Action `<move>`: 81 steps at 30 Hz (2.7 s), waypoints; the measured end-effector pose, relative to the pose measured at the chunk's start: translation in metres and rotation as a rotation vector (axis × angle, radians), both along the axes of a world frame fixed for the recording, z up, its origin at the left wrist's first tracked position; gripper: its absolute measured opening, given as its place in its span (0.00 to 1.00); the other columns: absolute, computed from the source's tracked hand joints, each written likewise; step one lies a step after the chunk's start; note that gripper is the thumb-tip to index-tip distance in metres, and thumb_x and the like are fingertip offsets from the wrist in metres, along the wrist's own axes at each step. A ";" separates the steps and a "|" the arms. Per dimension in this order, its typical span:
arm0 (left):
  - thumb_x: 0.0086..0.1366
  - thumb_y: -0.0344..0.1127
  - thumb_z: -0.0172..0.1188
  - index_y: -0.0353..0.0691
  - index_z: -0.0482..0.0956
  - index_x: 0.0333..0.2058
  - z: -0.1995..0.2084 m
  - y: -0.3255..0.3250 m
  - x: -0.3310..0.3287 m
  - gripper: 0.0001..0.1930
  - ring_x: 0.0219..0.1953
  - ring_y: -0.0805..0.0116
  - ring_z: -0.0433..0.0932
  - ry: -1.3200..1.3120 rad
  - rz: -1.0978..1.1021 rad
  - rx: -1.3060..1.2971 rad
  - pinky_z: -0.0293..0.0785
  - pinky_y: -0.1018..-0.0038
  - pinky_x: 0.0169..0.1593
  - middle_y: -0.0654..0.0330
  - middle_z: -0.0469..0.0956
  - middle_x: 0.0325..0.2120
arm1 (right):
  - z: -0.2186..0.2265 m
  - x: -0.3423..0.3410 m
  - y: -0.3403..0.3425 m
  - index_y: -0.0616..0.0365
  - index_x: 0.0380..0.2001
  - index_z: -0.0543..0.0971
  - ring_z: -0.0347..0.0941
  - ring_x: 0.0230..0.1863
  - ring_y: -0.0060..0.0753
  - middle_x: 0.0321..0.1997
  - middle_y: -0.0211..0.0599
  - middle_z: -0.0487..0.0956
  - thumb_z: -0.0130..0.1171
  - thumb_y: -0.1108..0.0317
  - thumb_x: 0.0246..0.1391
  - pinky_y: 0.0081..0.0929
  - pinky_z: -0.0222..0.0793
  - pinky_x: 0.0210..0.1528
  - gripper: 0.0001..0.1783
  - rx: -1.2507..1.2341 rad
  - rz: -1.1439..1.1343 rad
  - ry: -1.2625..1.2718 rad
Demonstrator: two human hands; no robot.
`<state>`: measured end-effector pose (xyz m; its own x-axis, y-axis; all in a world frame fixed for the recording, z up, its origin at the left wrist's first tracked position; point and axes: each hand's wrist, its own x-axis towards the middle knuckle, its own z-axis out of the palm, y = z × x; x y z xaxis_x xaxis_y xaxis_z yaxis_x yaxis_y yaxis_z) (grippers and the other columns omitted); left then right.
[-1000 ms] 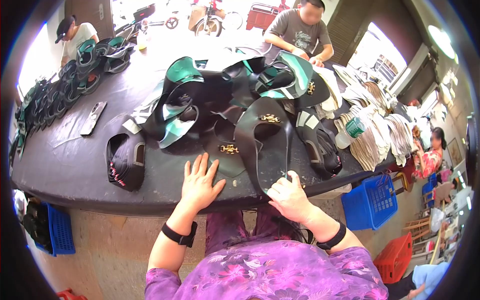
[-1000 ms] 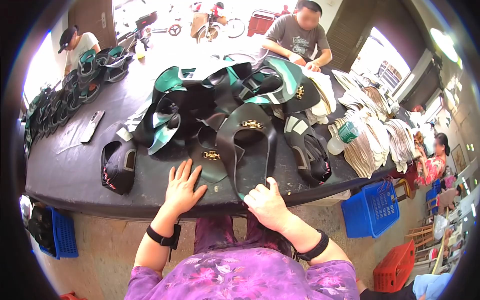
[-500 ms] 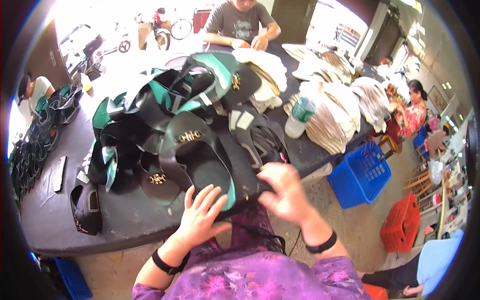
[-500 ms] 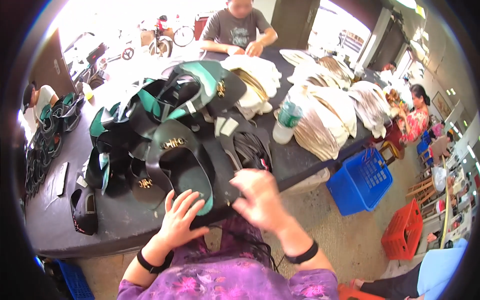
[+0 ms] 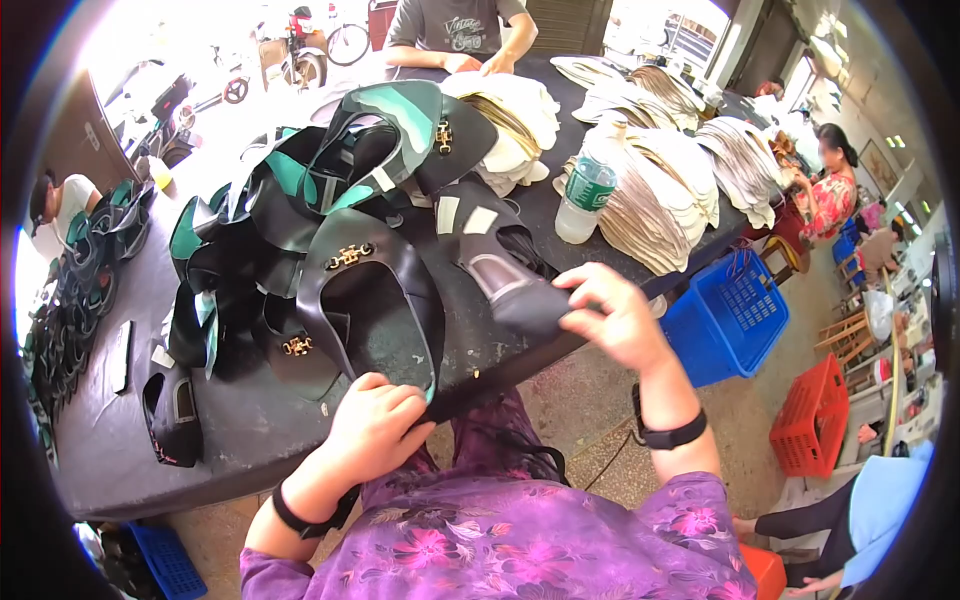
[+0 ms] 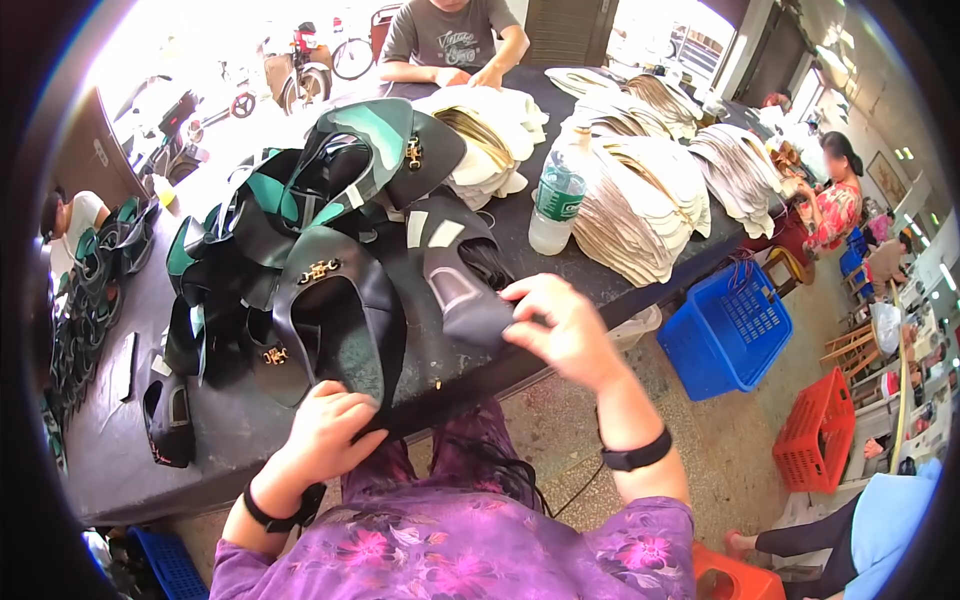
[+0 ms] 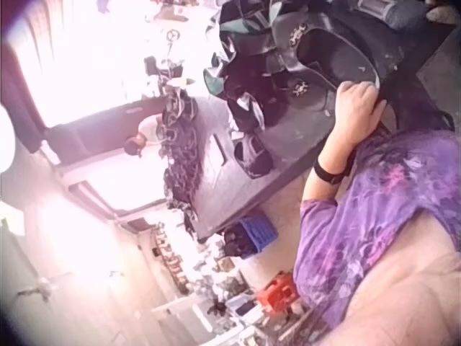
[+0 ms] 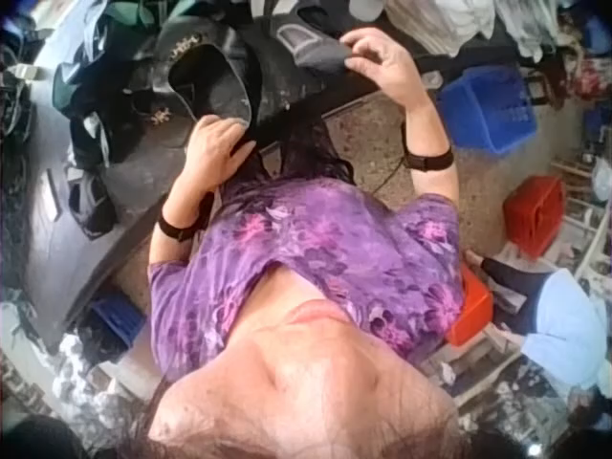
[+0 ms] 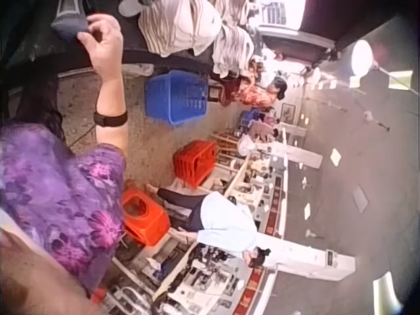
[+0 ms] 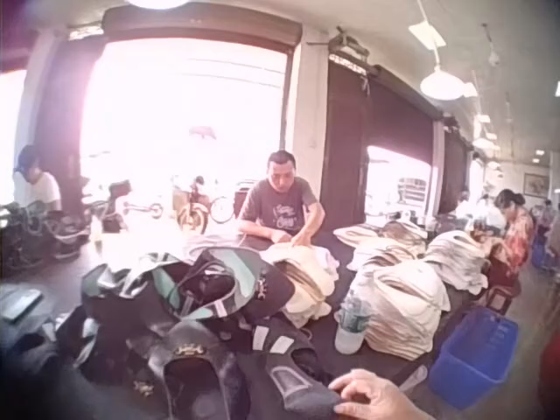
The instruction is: The recorder is assembling components of black sandals by fitting the upper straps together and checking the alignment.
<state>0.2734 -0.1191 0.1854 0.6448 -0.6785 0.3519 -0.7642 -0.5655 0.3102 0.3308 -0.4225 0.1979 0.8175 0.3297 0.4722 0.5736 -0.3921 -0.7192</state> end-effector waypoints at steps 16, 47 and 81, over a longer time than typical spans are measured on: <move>0.46 0.46 0.66 0.28 0.64 0.43 0.084 0.088 -0.037 0.32 0.43 0.56 0.70 -0.357 0.284 -0.691 0.65 0.66 0.46 0.45 0.68 0.42 | 0.091 0.051 0.126 0.58 0.28 0.73 0.71 0.33 0.25 0.32 0.32 0.75 0.56 0.65 0.50 0.20 0.65 0.37 0.08 0.030 0.066 0.010; 0.48 0.33 0.50 0.39 0.68 0.27 -0.011 -0.019 -0.051 0.07 0.20 0.76 0.65 -0.277 -0.294 0.284 0.59 0.80 0.25 0.67 0.63 0.17 | -0.057 -0.009 0.077 0.56 0.58 0.56 0.61 0.55 0.26 0.56 0.35 0.63 0.48 0.83 0.46 0.24 0.57 0.55 0.33 1.020 0.274 0.659; 0.45 0.45 0.60 0.38 0.79 0.24 -0.024 -0.062 0.016 0.15 0.25 0.61 0.75 0.079 -0.172 0.565 0.71 0.69 0.27 0.54 0.72 0.28 | -0.116 -0.005 0.073 0.57 0.55 0.62 0.68 0.47 0.22 0.51 0.31 0.69 0.46 0.82 0.47 0.20 0.61 0.52 0.28 1.277 0.292 0.685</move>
